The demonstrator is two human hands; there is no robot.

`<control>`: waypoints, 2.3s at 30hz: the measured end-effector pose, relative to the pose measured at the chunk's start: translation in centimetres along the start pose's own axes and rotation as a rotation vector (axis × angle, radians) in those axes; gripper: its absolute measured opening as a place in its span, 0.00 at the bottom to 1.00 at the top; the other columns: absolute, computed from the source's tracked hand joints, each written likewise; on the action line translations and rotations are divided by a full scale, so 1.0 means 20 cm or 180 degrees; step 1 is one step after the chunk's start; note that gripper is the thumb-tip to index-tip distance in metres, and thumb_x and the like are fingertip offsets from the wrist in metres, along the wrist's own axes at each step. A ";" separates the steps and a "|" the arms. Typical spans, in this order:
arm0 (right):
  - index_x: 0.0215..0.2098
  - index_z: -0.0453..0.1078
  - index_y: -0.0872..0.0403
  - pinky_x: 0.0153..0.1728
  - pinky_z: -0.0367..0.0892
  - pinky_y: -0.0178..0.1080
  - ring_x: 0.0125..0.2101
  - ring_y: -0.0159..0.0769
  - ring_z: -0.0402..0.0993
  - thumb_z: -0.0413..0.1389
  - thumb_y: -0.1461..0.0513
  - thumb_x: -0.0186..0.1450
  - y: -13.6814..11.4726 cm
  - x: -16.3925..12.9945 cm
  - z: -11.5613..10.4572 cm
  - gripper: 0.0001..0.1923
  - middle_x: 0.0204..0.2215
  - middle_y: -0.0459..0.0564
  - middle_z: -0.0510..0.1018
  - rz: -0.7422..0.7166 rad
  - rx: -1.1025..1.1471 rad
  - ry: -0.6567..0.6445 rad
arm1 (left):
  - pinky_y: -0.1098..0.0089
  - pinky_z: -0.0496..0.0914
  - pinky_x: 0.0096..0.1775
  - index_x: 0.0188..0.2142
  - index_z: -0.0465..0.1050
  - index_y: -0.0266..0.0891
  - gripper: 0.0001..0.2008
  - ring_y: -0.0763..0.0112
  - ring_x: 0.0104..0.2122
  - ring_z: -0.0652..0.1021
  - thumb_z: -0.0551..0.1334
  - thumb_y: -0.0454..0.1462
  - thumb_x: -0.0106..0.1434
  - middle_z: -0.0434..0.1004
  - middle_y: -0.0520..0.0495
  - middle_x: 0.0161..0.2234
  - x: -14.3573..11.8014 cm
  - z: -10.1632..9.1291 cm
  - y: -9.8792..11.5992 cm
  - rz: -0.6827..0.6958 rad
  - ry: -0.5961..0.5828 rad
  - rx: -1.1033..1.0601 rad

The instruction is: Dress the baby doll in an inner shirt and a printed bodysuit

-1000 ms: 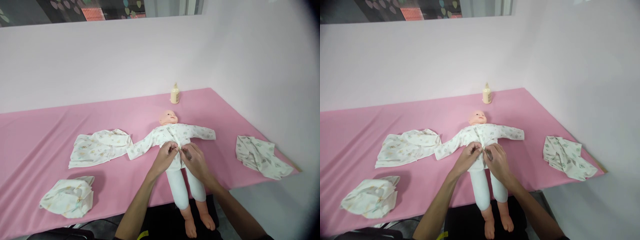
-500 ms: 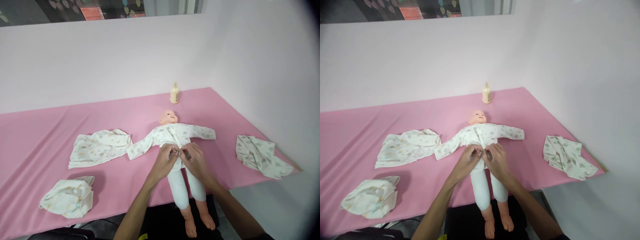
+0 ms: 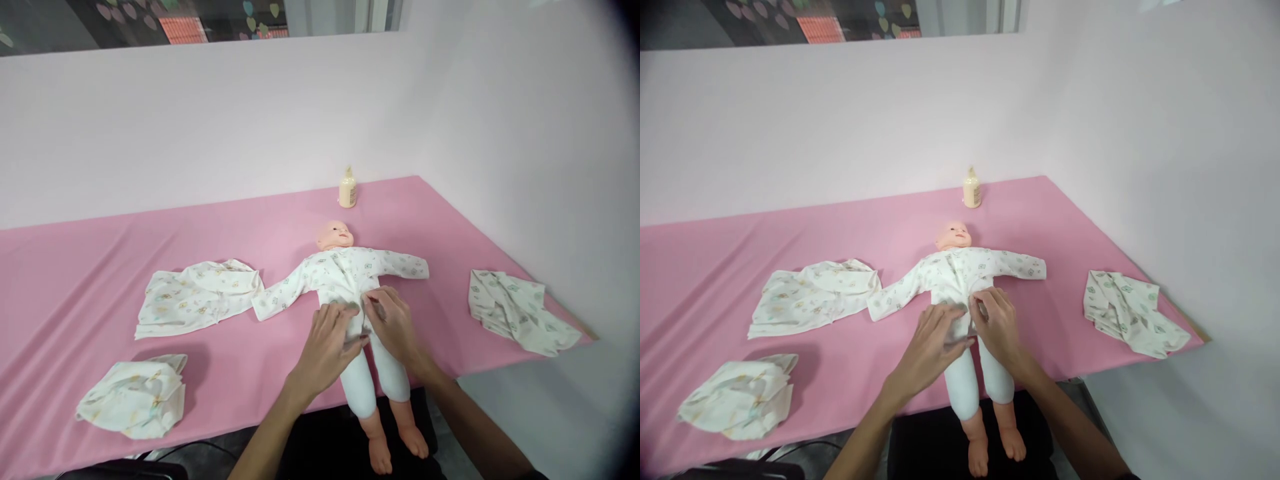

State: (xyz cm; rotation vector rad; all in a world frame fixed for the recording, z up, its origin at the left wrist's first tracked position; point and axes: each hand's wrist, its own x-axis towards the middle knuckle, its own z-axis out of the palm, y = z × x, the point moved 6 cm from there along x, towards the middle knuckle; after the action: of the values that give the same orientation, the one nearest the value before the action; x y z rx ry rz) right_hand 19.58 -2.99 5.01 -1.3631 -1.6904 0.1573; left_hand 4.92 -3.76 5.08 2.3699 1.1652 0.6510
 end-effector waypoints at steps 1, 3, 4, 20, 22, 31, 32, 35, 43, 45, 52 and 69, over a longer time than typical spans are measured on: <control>0.36 0.68 0.52 0.37 0.68 0.41 0.35 0.37 0.70 0.51 0.64 0.70 0.00 -0.01 -0.01 0.05 0.33 0.49 0.74 0.0000 0.0086 -0.0074 | 0.57 0.64 0.49 0.55 0.63 0.45 0.19 0.59 0.48 0.66 0.59 0.43 0.66 0.67 0.45 0.50 -0.02 0.00 0.00 0.0063 0.0018 0.0145; 0.42 0.68 0.51 0.40 0.69 0.43 0.40 0.39 0.71 0.51 0.65 0.69 0.01 -0.04 -0.03 0.05 0.37 0.51 0.74 -0.0162 0.0169 -0.0309 | 0.57 0.64 0.49 0.57 0.61 0.44 0.19 0.58 0.48 0.67 0.58 0.41 0.67 0.67 0.43 0.49 -0.05 0.00 0.00 0.0087 0.0122 0.0408; 0.46 0.67 0.51 0.43 0.69 0.45 0.43 0.40 0.70 0.52 0.65 0.68 0.01 -0.07 -0.03 0.08 0.41 0.52 0.74 -0.0300 0.0125 -0.0461 | 0.57 0.65 0.48 0.57 0.62 0.44 0.18 0.59 0.47 0.68 0.57 0.40 0.68 0.68 0.43 0.48 -0.07 0.00 -0.01 0.0068 0.0184 0.0526; 0.38 0.69 0.54 0.42 0.66 0.48 0.40 0.44 0.69 0.51 0.70 0.66 -0.12 -0.16 -0.02 0.08 0.36 0.54 0.73 -0.1023 -0.1358 -0.0939 | 0.62 0.64 0.38 0.43 0.70 0.37 0.09 0.63 0.36 0.70 0.53 0.30 0.67 0.72 0.44 0.35 -0.09 0.02 0.09 0.0783 0.0611 0.1287; 0.36 0.69 0.54 0.42 0.66 0.47 0.39 0.43 0.69 0.50 0.71 0.66 -0.10 -0.16 -0.02 0.09 0.34 0.53 0.73 -0.1034 -0.1268 -0.0883 | 0.62 0.64 0.38 0.44 0.70 0.38 0.09 0.63 0.36 0.70 0.53 0.30 0.67 0.72 0.44 0.35 -0.10 0.01 0.08 0.0729 0.0610 0.1205; 0.54 0.64 0.50 0.51 0.68 0.51 0.51 0.46 0.68 0.53 0.65 0.65 0.04 -0.21 -0.12 0.19 0.49 0.56 0.71 -0.0807 -0.0576 -0.0882 | 0.60 0.69 0.49 0.56 0.62 0.40 0.19 0.60 0.50 0.69 0.58 0.37 0.66 0.67 0.40 0.51 -0.20 -0.05 -0.06 0.0231 0.0414 0.0578; 0.55 0.64 0.50 0.51 0.68 0.51 0.52 0.46 0.68 0.52 0.66 0.65 0.07 -0.21 -0.14 0.20 0.50 0.56 0.71 -0.0791 -0.0596 -0.0879 | 0.60 0.69 0.51 0.58 0.60 0.41 0.22 0.60 0.52 0.69 0.58 0.36 0.65 0.66 0.40 0.52 -0.21 -0.04 -0.08 0.0191 0.0378 0.0571; 0.54 0.65 0.49 0.49 0.71 0.51 0.51 0.46 0.69 0.51 0.68 0.64 0.14 -0.23 -0.17 0.20 0.49 0.55 0.72 -0.0738 -0.0669 -0.0876 | 0.59 0.70 0.51 0.60 0.58 0.40 0.26 0.59 0.53 0.68 0.57 0.31 0.62 0.66 0.39 0.53 -0.24 -0.02 -0.14 0.0093 0.0414 0.0639; 0.37 0.69 0.52 0.41 0.69 0.46 0.37 0.39 0.72 0.49 0.65 0.70 0.22 -0.11 -0.14 0.07 0.33 0.50 0.75 -0.0598 -0.0591 -0.0750 | 0.63 0.70 0.45 0.42 0.71 0.42 0.12 0.65 0.44 0.74 0.52 0.30 0.65 0.75 0.47 0.43 -0.10 -0.09 -0.29 -0.0342 0.0841 -0.0206; 0.34 0.68 0.52 0.40 0.69 0.45 0.36 0.39 0.71 0.48 0.63 0.71 0.20 -0.07 -0.14 0.09 0.31 0.49 0.74 -0.0622 -0.0477 -0.0755 | 0.65 0.70 0.43 0.42 0.73 0.43 0.11 0.67 0.41 0.75 0.53 0.33 0.66 0.76 0.48 0.43 -0.04 -0.13 -0.33 -0.0626 0.0878 -0.0548; 0.48 0.66 0.51 0.45 0.70 0.47 0.46 0.44 0.68 0.60 0.52 0.63 0.11 -0.12 -0.15 0.19 0.44 0.53 0.72 -0.0850 -0.0389 -0.1265 | 0.68 0.68 0.39 0.38 0.72 0.41 0.12 0.68 0.36 0.75 0.54 0.44 0.67 0.77 0.49 0.36 0.14 -0.18 -0.45 -0.1155 0.0901 -0.1085; 0.28 0.57 0.51 0.32 0.59 0.39 0.29 0.35 0.63 0.46 0.58 0.73 0.24 0.17 -0.13 0.15 0.26 0.46 0.67 -0.0485 -0.0742 -0.0655 | 0.68 0.61 0.34 0.41 0.67 0.39 0.13 0.64 0.38 0.73 0.46 0.39 0.72 0.70 0.44 0.40 0.33 -0.20 -0.52 -0.0786 0.1212 0.0986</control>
State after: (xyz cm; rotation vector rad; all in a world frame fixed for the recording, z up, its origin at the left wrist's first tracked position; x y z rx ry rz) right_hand 25.07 0.43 5.44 -1.4184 -2.0289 0.0126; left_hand -0.27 8.13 3.96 2.3469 1.8052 0.9171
